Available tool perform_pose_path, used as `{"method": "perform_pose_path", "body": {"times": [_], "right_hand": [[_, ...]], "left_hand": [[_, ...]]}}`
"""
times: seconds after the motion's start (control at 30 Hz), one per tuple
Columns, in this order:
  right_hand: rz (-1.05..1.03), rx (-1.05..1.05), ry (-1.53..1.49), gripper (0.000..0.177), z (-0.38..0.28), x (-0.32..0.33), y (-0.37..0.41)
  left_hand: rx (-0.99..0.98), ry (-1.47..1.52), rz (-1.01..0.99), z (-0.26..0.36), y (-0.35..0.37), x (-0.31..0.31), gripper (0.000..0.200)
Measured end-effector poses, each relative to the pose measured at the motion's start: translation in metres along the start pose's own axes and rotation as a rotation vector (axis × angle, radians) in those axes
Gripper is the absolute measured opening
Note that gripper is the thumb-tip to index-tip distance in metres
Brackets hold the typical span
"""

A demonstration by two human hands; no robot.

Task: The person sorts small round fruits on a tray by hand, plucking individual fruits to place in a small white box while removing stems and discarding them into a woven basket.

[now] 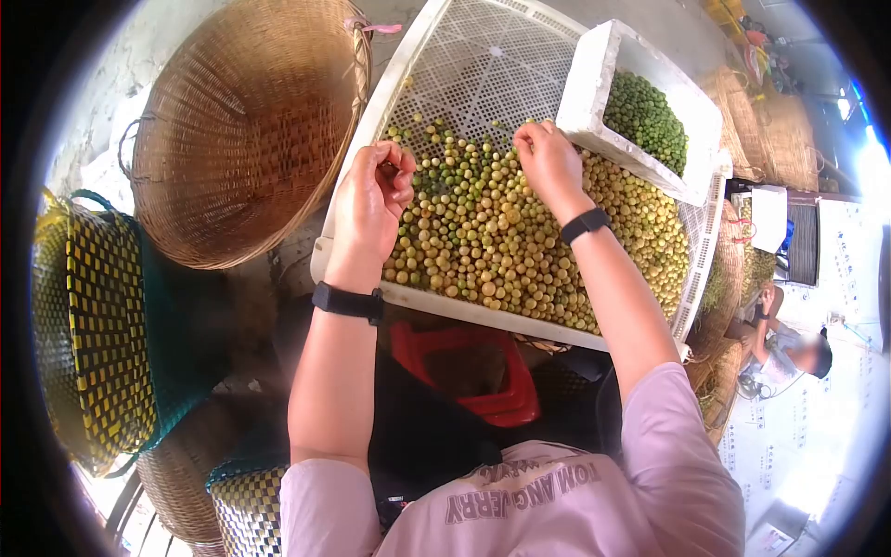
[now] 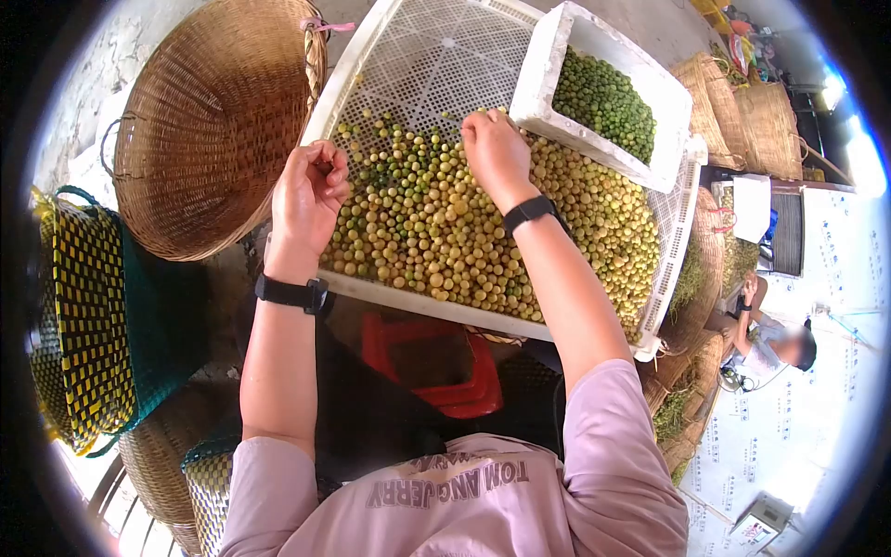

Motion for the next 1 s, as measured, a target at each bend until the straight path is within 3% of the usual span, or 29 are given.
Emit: {"method": "perform_pose_path", "body": {"times": [0.17,0.37,0.47,0.6,0.67,0.77,0.83,0.93,1.0], "right_hand": [[-0.011,0.066,0.073,0.011,-0.001,-0.017,-0.016],[-0.066,-0.194,-0.241,0.013,0.001,-0.015,-0.023],[0.062,0.055,0.031,0.011,0.000,-0.030,-0.029],[0.022,-0.004,-0.032,0.010,-0.017,-0.009,-0.028],[0.253,0.135,-0.094,0.007,-0.021,0.024,-0.020],[0.476,0.131,0.033,0.007,0.002,0.085,-0.009],[0.522,0.122,0.357,0.006,0.024,0.107,-0.010],[0.555,0.220,0.450,0.005,0.015,0.103,-0.005],[0.386,0.294,0.203,0.005,-0.006,0.073,0.002]], "left_hand": [[0.010,-0.007,0.010,-0.001,-0.001,0.000,0.018],[0.009,-0.026,0.016,-0.001,0.000,-0.005,0.018],[0.038,-0.012,0.029,-0.005,-0.003,-0.003,0.018],[0.021,-0.008,0.007,-0.002,-0.002,-0.002,0.018],[0.026,-0.002,0.038,0.001,0.000,-0.004,0.018],[0.018,0.003,0.011,-0.002,0.000,-0.003,0.017],[0.033,-0.006,0.035,-0.004,0.001,-0.005,0.018],[0.029,-0.022,0.044,-0.006,0.000,-0.007,0.018],[0.024,-0.040,0.028,-0.010,0.001,-0.008,0.018]]}}
Point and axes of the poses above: each hand's wrist, its own y-axis away from the middle knuckle, its own x-axis out of the back of the hand, z = x × y, the point moved 3 cm from there along -y, towards the middle knuckle, and after that the axes turned 4 degrees about -y, right-handed, at the moved point
